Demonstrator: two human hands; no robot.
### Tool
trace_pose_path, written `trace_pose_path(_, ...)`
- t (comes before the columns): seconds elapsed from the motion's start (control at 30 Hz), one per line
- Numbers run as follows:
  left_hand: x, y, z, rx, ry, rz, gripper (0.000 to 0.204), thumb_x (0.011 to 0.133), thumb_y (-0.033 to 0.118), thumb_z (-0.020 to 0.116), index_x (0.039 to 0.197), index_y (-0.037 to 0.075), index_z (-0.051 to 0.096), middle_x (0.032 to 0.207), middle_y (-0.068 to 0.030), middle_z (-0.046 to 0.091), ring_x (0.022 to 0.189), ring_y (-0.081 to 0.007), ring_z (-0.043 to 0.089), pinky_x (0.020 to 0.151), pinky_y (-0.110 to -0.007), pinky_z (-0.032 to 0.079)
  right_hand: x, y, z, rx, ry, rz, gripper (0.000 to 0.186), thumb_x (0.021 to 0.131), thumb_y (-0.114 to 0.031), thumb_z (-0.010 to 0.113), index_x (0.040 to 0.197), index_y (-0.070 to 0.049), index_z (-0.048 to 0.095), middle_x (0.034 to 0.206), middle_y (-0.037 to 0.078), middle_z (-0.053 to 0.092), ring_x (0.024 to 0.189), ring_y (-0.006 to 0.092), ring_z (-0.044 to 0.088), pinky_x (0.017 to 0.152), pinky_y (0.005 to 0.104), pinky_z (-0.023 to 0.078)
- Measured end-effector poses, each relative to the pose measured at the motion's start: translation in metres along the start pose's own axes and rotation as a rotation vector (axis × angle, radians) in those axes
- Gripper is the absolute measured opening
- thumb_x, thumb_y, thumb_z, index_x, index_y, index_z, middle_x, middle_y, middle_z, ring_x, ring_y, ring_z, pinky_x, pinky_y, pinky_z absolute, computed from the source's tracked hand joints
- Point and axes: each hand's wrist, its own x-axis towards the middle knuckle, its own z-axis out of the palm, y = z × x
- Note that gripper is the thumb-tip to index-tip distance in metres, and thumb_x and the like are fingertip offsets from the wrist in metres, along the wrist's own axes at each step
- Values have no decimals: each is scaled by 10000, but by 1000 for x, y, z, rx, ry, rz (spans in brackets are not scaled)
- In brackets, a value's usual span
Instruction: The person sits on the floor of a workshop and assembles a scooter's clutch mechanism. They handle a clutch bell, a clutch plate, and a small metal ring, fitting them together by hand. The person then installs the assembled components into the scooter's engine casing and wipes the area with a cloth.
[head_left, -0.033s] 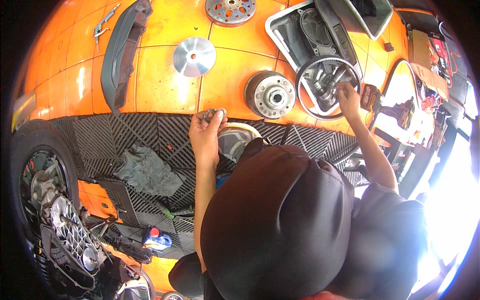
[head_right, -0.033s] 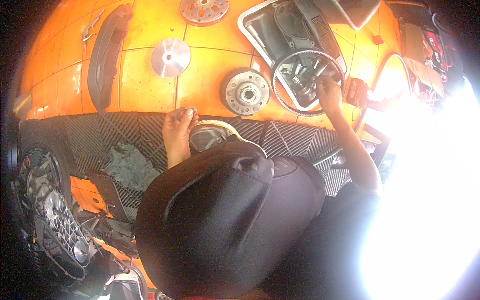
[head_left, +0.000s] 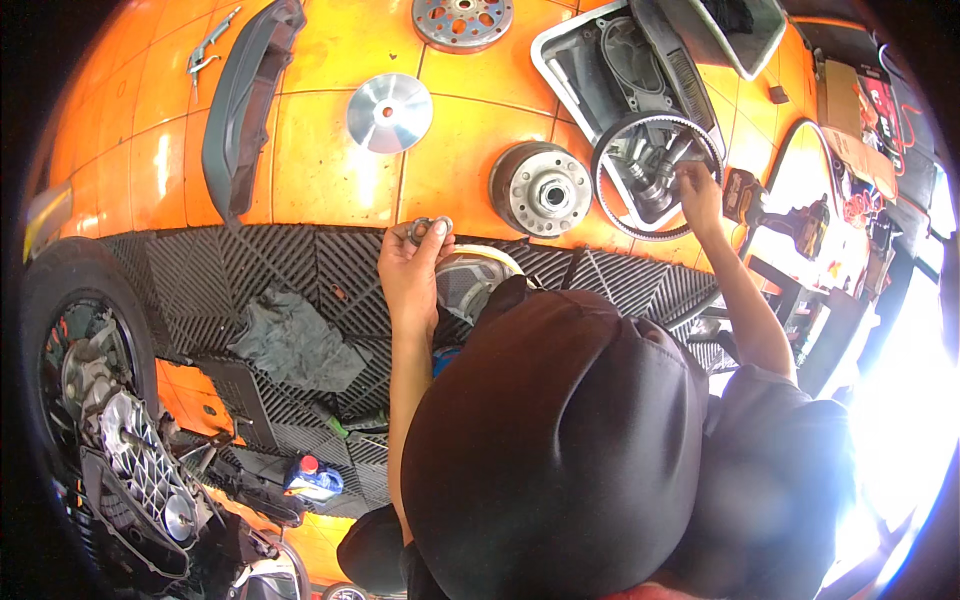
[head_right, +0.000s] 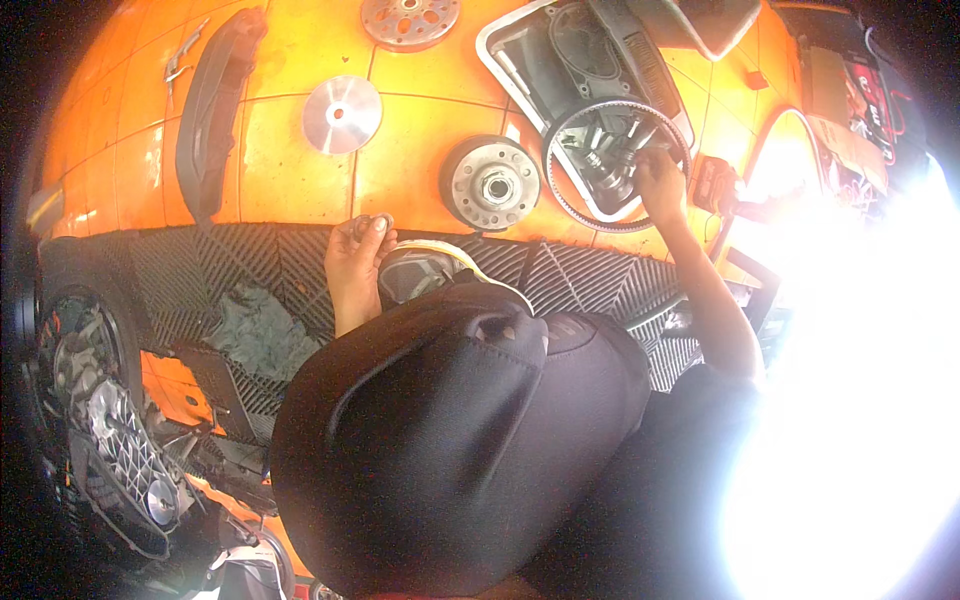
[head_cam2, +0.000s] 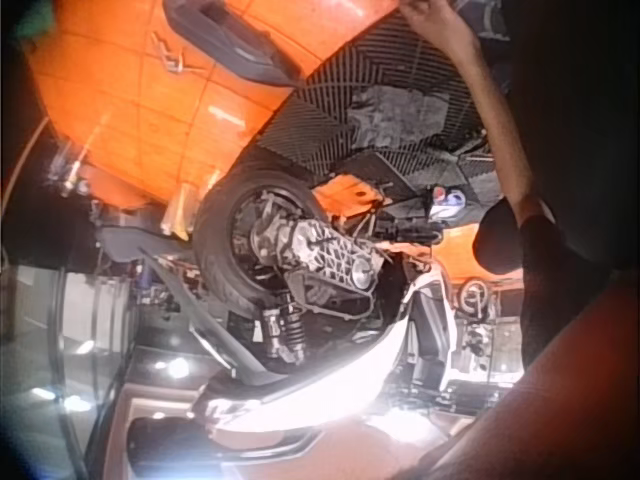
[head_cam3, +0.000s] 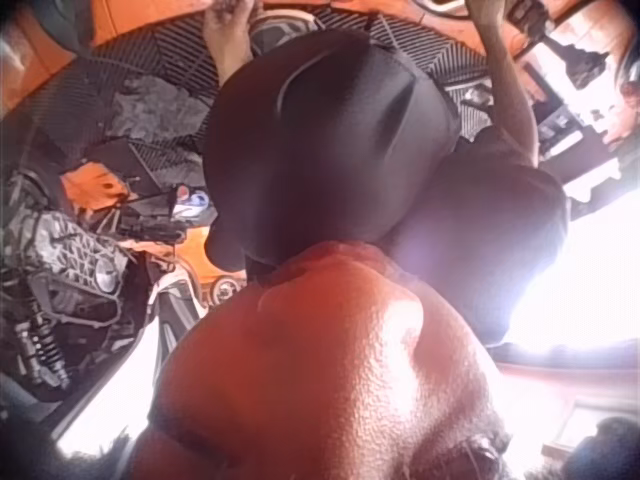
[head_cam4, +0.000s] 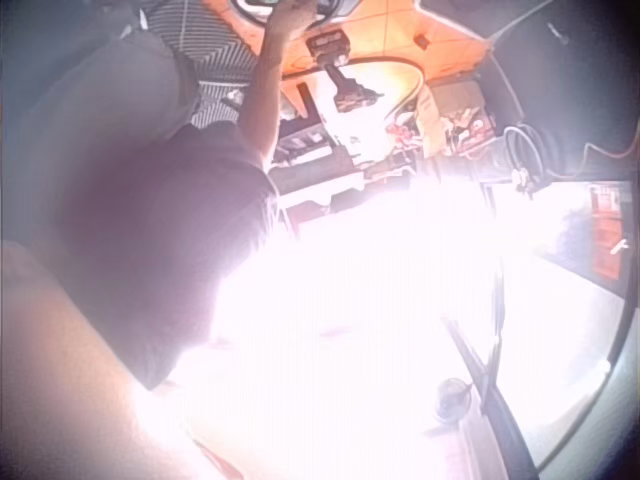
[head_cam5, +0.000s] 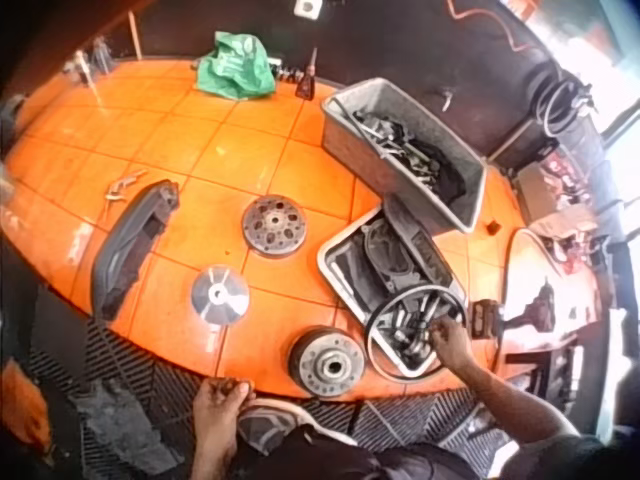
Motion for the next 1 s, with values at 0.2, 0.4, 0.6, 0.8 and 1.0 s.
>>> trace_pose_path(0.2,2,-3,-5,9,-12,1,244,844,75,693,991,27,504,920,-70,630,810,-139,621,748,-267,522,39,-38,15,574,-223,438,386,912,-343,530,1209,-102,578,1180,90,615,1045,307,585,894,411,443)
trace_pose_path(0.4,-1,-2,-6,25,9,-4,243,842,75,690,1008,33,517,927,-71,638,821,-143,618,758,-268,518,55,-74,8,1307,-275,662,360,896,-399,601,850,-53,513,770,90,571,701,190,593,549,236,484)
trace_pose_path(0.6,0,-1,-5,34,9,-6,235,848,73,681,1008,29,515,936,-71,633,826,-142,617,765,-266,515,72,-61,-17,1333,-262,707,254,919,-335,575,1047,-122,521,936,55,577,749,177,591,594,261,517)
trace_pose_path(0.8,-2,-3,-5,49,10,-14,238,852,74,675,1019,23,513,950,-78,633,830,-139,615,768,-262,513,69,-77,-36,1411,-292,605,312,908,-357,599,925,-47,569,736,35,592,639,101,566,537,209,463)
trace_pose_path(1.0,2,-6,-6,36,-7,-15,233,856,77,671,1021,29,513,940,-77,636,831,-145,617,765,-263,514,84,-48,-40,1497,-267,630,273,948,-281,550,918,-10,564,758,67,618,668,116,609,571,221,522)
